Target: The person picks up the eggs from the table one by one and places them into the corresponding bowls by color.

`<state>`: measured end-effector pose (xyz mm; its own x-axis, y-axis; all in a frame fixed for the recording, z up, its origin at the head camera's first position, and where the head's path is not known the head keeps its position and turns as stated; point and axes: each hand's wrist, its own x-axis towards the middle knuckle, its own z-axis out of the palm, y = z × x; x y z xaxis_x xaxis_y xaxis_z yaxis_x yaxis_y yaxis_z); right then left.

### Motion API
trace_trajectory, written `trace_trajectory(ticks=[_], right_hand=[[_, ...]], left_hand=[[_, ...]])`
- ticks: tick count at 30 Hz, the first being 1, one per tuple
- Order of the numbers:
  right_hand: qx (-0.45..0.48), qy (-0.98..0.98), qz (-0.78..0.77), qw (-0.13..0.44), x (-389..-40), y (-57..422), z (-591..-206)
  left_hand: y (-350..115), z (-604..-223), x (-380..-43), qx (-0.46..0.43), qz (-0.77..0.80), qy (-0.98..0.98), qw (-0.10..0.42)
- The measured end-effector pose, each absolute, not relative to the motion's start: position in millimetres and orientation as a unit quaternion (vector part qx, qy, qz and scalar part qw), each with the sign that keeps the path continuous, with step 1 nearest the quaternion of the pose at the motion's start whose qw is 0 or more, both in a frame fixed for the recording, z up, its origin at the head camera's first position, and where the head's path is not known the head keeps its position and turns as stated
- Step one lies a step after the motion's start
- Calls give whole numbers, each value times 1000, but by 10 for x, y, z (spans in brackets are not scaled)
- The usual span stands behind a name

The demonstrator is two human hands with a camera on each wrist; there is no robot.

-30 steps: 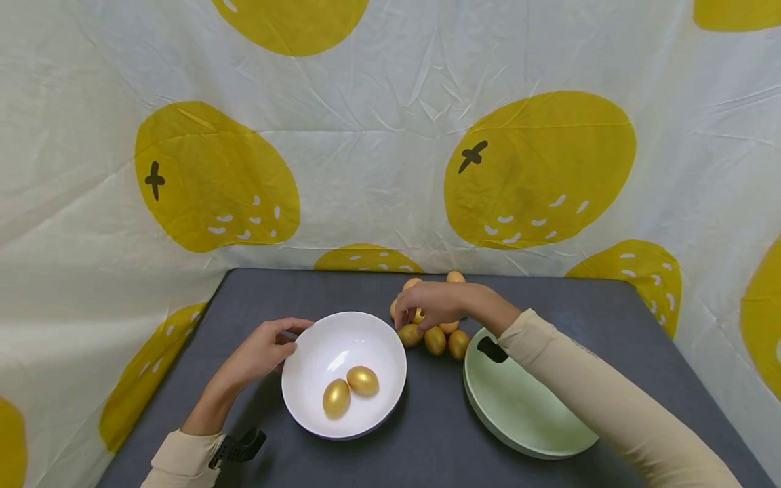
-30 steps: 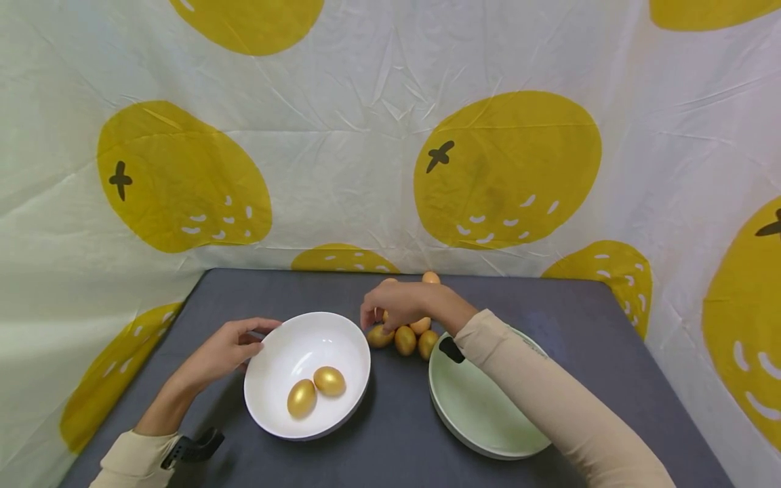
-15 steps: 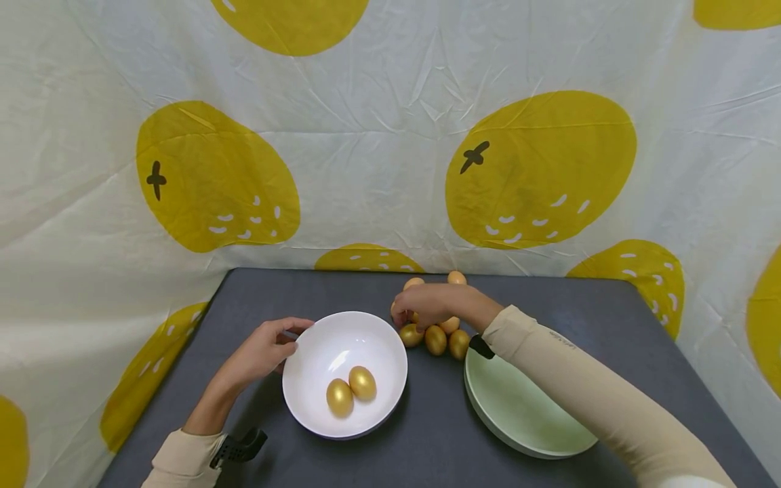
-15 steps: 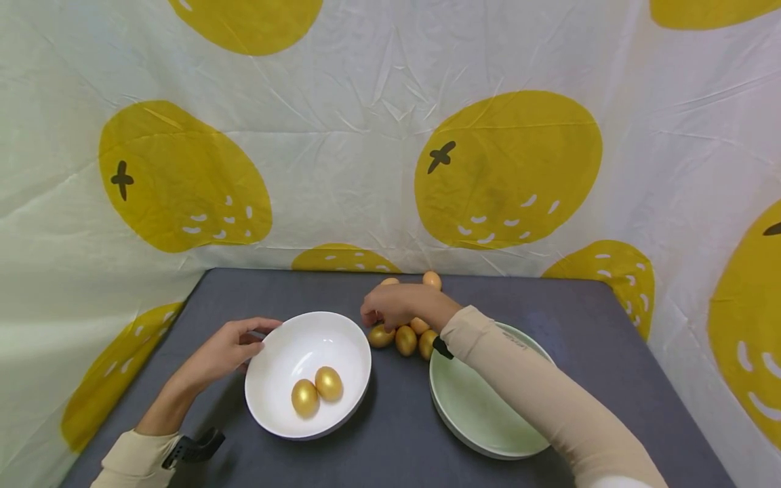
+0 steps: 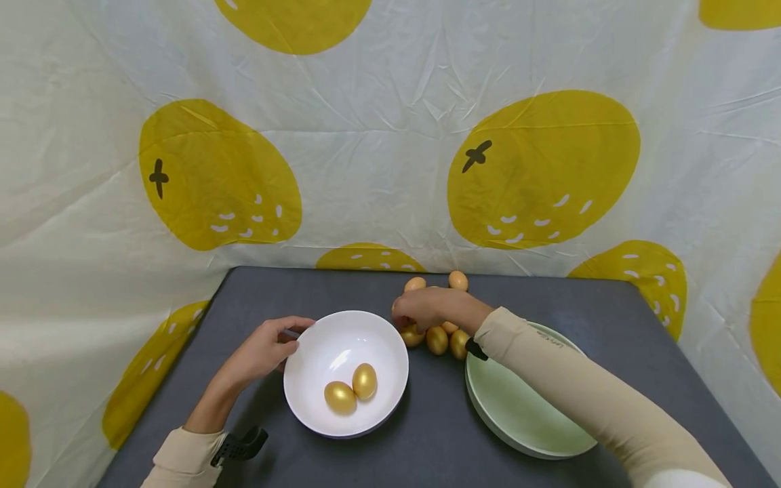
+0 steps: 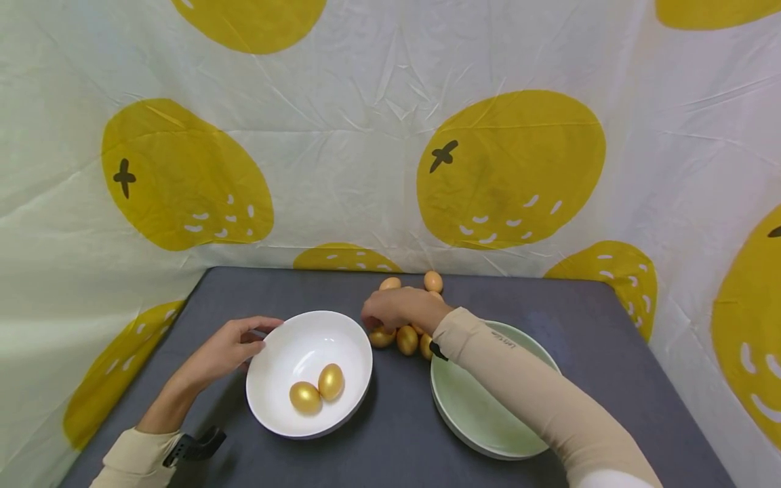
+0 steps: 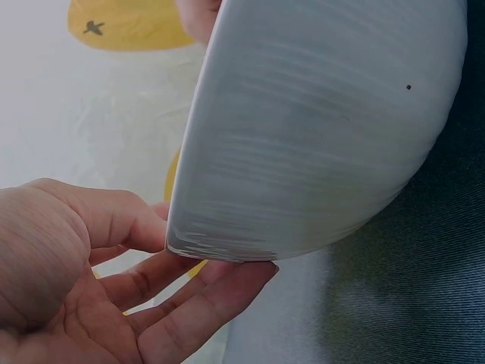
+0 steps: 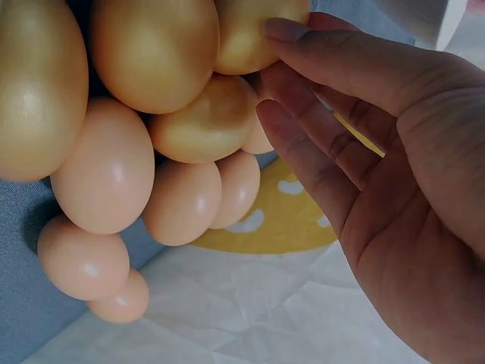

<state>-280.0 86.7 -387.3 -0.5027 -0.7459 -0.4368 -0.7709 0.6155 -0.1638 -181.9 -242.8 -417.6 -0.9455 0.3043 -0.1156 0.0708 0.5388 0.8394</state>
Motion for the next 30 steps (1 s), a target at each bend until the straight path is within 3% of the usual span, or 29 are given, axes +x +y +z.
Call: trace_trajectory(ticks=[19,30], right_hand=[[-386,887,47,251,-2748,824,-3905],[-444,858,3,258,-2780,878,-3868]], left_hand=[[-2414,-4216,-1801,110,466,870,119],[-2432,-4235,-1798,113,466,870,118]])
